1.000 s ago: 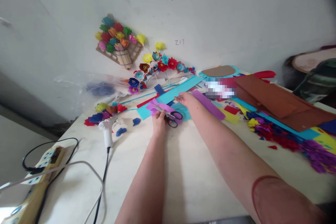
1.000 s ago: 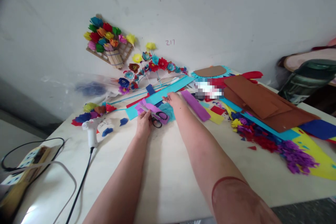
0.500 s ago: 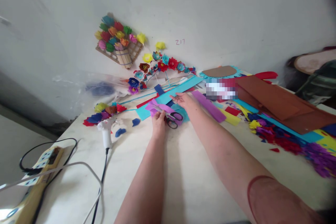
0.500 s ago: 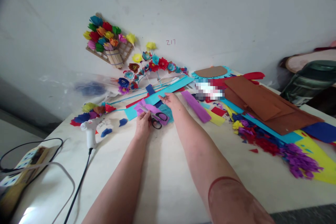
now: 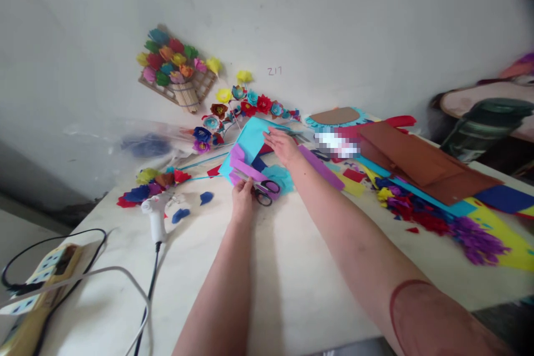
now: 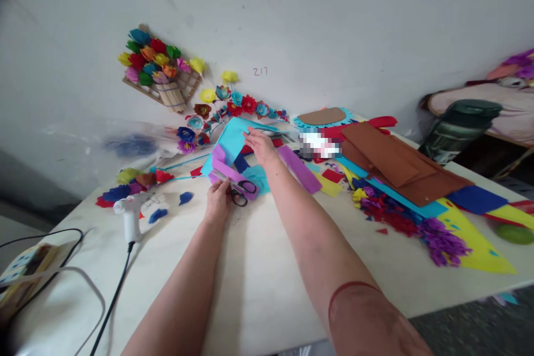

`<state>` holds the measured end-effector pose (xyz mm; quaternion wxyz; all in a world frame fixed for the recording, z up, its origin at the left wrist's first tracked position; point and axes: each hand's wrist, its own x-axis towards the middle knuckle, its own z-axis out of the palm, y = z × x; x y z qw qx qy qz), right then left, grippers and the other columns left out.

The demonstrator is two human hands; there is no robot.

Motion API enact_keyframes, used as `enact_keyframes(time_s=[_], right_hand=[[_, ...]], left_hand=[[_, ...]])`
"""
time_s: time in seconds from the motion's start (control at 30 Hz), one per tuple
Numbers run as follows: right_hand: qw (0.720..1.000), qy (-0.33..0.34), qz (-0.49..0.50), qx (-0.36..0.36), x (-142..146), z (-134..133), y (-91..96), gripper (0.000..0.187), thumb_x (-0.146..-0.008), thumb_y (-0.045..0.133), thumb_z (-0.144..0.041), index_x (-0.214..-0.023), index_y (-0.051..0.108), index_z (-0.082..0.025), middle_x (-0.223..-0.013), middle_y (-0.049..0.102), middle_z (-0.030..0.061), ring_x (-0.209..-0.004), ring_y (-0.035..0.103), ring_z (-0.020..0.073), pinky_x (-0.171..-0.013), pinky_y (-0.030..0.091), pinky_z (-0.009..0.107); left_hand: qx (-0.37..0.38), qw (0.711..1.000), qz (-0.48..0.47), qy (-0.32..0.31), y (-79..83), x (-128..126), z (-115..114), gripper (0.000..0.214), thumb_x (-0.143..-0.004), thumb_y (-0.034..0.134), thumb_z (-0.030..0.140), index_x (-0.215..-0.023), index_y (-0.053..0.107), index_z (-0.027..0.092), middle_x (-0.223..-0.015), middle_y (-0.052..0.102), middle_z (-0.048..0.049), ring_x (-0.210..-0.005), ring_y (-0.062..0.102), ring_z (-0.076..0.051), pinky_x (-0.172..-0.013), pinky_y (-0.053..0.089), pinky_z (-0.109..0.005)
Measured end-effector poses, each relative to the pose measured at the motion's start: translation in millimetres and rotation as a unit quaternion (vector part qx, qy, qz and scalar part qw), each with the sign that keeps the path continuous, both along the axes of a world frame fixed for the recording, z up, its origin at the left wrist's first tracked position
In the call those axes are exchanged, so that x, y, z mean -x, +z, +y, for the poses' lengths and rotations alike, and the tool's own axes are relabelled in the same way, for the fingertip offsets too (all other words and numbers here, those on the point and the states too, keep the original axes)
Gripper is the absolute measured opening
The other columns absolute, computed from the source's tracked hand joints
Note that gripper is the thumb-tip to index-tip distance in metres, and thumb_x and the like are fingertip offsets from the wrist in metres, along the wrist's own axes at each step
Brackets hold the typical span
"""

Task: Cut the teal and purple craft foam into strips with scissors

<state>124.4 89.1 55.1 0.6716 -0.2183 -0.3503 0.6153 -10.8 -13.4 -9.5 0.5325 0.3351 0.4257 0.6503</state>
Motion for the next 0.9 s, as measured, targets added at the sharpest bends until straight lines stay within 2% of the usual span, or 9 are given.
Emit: enact_keyframes(time_s=[0.23, 0.37, 0.47, 0.67, 0.8, 0.9], right_hand=[[0.989, -0.107, 0.040, -0.092, -41.9, -14.9, 16.6, 0.012, -0.074, 0.055, -0.021, -0.084, 0.060, -0.021, -0.111, 0.065, 0.0038, -0.111, 0.058, 0.0203, -0.098, 0.041, 0.040], [0.976, -0.169, 0.053, -0.124, -72.4, -31.5, 24.3, 0.014, -0.076, 0.053, -0.028, -0.086, 0.061, -0.022, -0.117, 0.060, 0.0041, -0.115, 0.055, 0.0216, -0.100, 0.039, 0.042], [0.962, -0.244, 0.039, -0.115, -100.2, -45.5, 32.1, 0.021, -0.081, 0.047, -0.031, -0.094, 0.061, -0.023, -0.113, 0.059, 0.0049, -0.117, 0.054, 0.0211, -0.098, 0.042, 0.040], [0.914, -0.398, -0.027, -0.072, -159.0, -71.3, 41.9, 0.040, -0.088, 0.031, -0.036, -0.113, 0.057, -0.020, -0.111, 0.055, 0.0087, -0.116, 0.054, 0.0212, -0.089, 0.049, 0.039], [0.887, -0.457, 0.006, -0.069, -185.7, -89.6, 40.9, 0.044, -0.088, 0.027, -0.035, -0.123, 0.050, -0.019, -0.125, 0.048, 0.0104, -0.119, 0.052, 0.0187, -0.093, 0.048, 0.037], [0.857, -0.513, 0.018, -0.043, -203.0, -103.8, 36.4, 0.051, -0.088, 0.023, -0.030, -0.136, 0.033, -0.018, -0.142, 0.033, 0.0103, -0.128, 0.043, 0.0148, -0.097, 0.044, 0.035]], left_hand=[[-0.010, 1.000, 0.003, -0.012, 3.0, 1.6, -0.4, 0.030, -0.060, 0.071, 0.035, -0.065, 0.048, 0.016, -0.046, 0.045, 0.0060, -0.038, 0.044, -0.008, -0.037, 0.041, -0.021], [-0.018, 1.000, 0.009, -0.018, 1.3, 4.0, 1.1, 0.030, -0.060, 0.072, 0.034, -0.067, 0.050, 0.015, -0.049, 0.050, 0.0041, -0.041, 0.048, -0.009, -0.039, 0.042, -0.021], [-0.017, 1.000, 0.014, -0.009, 0.2, 5.7, 1.7, 0.030, -0.060, 0.072, 0.033, -0.064, 0.048, 0.015, -0.046, 0.044, 0.0067, -0.037, 0.043, -0.007, -0.038, 0.041, -0.020], [-0.032, 0.999, 0.028, -0.019, 4.6, 4.4, -0.4, 0.029, -0.059, 0.072, 0.031, -0.065, 0.049, 0.015, -0.049, 0.048, 0.0055, -0.039, 0.046, -0.007, -0.038, 0.041, -0.020], [-0.043, 0.996, 0.070, -0.022, 6.4, 2.1, -2.5, 0.031, -0.059, 0.073, 0.035, -0.062, 0.050, 0.015, -0.049, 0.046, 0.0056, -0.039, 0.045, -0.006, -0.039, 0.041, -0.019], [-0.047, 0.994, 0.095, -0.027, 5.2, 1.5, -3.0, 0.032, -0.059, 0.073, 0.037, -0.064, 0.052, 0.014, -0.051, 0.048, 0.0046, -0.040, 0.046, -0.007, -0.039, 0.041, -0.018]])
